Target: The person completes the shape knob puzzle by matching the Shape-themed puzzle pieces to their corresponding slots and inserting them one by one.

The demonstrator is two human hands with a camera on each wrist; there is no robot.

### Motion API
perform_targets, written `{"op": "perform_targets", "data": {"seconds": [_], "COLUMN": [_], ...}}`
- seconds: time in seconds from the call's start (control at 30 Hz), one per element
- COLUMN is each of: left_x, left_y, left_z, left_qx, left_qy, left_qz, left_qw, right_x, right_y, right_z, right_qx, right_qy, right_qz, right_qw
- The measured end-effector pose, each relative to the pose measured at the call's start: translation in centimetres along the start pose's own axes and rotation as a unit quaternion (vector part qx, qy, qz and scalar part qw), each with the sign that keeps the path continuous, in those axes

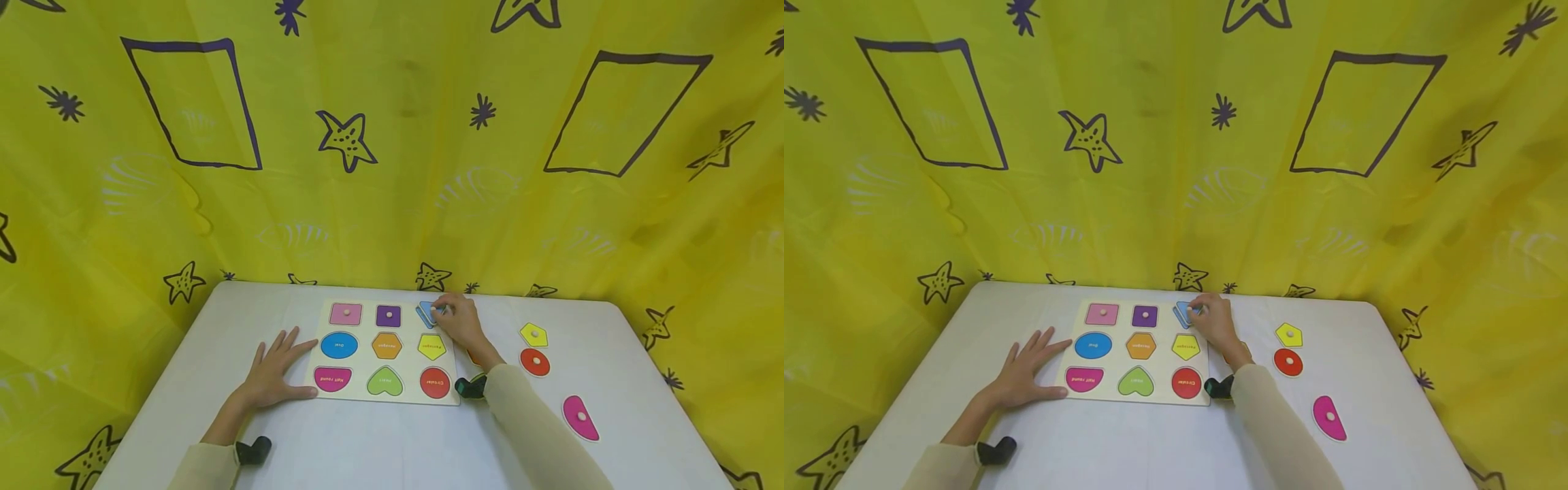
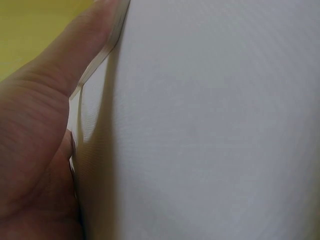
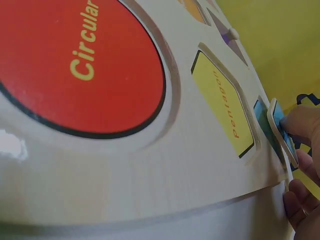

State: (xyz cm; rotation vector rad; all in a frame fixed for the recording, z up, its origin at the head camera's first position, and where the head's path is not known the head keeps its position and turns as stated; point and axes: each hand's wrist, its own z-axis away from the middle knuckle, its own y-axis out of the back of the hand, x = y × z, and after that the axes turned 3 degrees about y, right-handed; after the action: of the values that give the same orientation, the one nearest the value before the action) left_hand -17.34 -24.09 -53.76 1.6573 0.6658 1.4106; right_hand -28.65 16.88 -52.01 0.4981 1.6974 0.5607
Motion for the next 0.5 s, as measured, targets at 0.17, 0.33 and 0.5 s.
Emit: {"op": "perform_targets", "data": {"seconds": [0.17, 0.33, 0.5], "left_x": [0.7, 1.0, 1.0], "left_y": [0.6, 0.8, 0.7], "left_z": [0.1, 0.1, 0.1], "left_qx": [-0.016, -0.022, -0.02], "left_qy": [0.019, 0.027, 0.024], "left_qz": [-0.005, -0.015, -0.014], "left_qw": [0.9997, 0.9993, 0.9994], "right_x": [0.2, 0.3, 0.5], "right_y": [-0.4, -0.8, -1.1], "right_z": [0.0, 0.0, 0.0], "right_qx": [-0.001, -0.009, -0.011], "right_qy": [-0.005, -0.012, -0.015], "right_qz": [0.004, 0.015, 0.019], "right_qw": [1.0, 1.0, 1.0]}}
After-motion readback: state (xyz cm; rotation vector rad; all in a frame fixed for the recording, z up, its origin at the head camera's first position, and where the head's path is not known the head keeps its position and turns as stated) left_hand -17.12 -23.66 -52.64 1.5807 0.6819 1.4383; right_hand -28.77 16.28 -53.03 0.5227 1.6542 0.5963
